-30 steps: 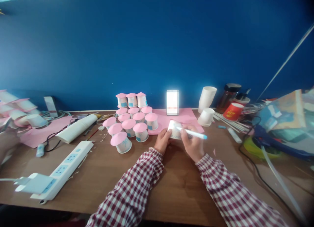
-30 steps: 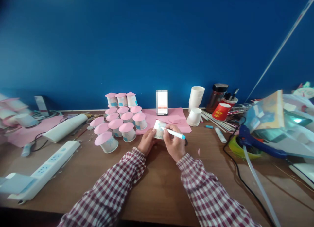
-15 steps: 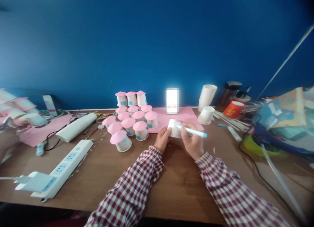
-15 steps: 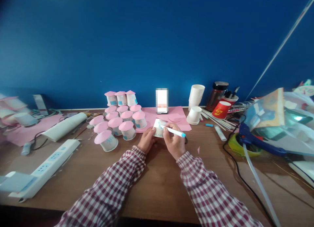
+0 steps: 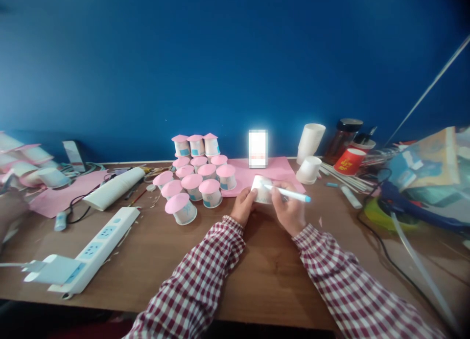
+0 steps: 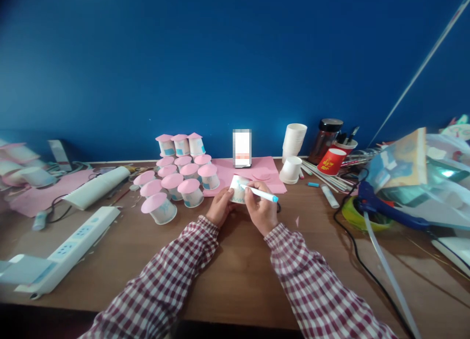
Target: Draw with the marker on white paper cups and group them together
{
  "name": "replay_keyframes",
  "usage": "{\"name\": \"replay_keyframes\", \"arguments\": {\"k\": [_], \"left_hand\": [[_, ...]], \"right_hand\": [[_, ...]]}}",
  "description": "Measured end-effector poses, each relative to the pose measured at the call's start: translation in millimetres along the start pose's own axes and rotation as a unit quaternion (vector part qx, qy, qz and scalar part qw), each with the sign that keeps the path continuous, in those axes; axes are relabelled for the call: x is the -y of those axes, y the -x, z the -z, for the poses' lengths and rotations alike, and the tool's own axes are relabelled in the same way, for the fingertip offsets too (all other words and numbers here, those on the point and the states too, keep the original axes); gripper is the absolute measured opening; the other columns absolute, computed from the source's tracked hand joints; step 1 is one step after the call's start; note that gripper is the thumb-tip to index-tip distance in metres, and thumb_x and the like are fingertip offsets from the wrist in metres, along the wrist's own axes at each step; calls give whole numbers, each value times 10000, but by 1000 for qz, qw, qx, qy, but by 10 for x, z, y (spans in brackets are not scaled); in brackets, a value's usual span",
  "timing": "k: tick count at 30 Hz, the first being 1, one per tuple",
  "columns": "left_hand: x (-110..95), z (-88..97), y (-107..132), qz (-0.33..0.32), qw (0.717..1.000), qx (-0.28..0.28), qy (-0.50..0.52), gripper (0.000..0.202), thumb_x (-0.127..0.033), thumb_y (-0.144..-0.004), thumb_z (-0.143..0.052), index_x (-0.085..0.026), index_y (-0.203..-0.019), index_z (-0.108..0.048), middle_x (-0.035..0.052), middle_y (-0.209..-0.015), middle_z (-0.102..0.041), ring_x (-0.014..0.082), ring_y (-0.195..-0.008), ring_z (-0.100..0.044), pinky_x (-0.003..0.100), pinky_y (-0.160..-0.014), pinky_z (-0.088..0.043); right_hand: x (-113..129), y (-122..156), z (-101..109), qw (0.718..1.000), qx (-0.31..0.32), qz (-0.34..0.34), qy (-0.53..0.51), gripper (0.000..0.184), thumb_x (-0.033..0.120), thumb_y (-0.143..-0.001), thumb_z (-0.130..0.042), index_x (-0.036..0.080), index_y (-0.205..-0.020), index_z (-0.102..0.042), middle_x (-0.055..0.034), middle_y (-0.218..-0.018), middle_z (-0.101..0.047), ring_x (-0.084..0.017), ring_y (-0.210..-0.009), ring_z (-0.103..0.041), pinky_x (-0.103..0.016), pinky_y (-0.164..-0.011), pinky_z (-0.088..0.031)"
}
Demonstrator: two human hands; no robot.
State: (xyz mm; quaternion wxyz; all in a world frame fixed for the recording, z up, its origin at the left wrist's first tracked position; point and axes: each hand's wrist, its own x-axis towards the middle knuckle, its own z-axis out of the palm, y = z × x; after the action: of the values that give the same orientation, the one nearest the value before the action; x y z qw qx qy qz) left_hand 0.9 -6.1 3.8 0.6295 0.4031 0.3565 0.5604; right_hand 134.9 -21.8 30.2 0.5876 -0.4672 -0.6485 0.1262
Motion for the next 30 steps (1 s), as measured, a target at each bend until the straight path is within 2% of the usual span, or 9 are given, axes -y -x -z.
{"name": "replay_keyframes", "arguments": {"k": [9,30], "left_hand": [[10,14,-3,0,1000,-2,-7,406,-464,-739,-626,-153,-999,-611,47,-848,-640,161,-763,-599,291,-684,-493],[1,5,5,-5,1000,11,0,385,-445,-762,-612,-139,-995,-599,58,-866,-643,176,-803,-608,290,-687,-496]], "right_hand": [[0,1,-6,1000,-1,1,0,199,372,-850,-516,188,-878,-587,-41,-773,-643,-157,-638,-601,-274,-563,-511],[-19,2,1,1000,5,14,6,159,328,-853,-523,186,-885,-587,-39,-803,-643,-148,-658,-601,-259,-573,-502]]}}
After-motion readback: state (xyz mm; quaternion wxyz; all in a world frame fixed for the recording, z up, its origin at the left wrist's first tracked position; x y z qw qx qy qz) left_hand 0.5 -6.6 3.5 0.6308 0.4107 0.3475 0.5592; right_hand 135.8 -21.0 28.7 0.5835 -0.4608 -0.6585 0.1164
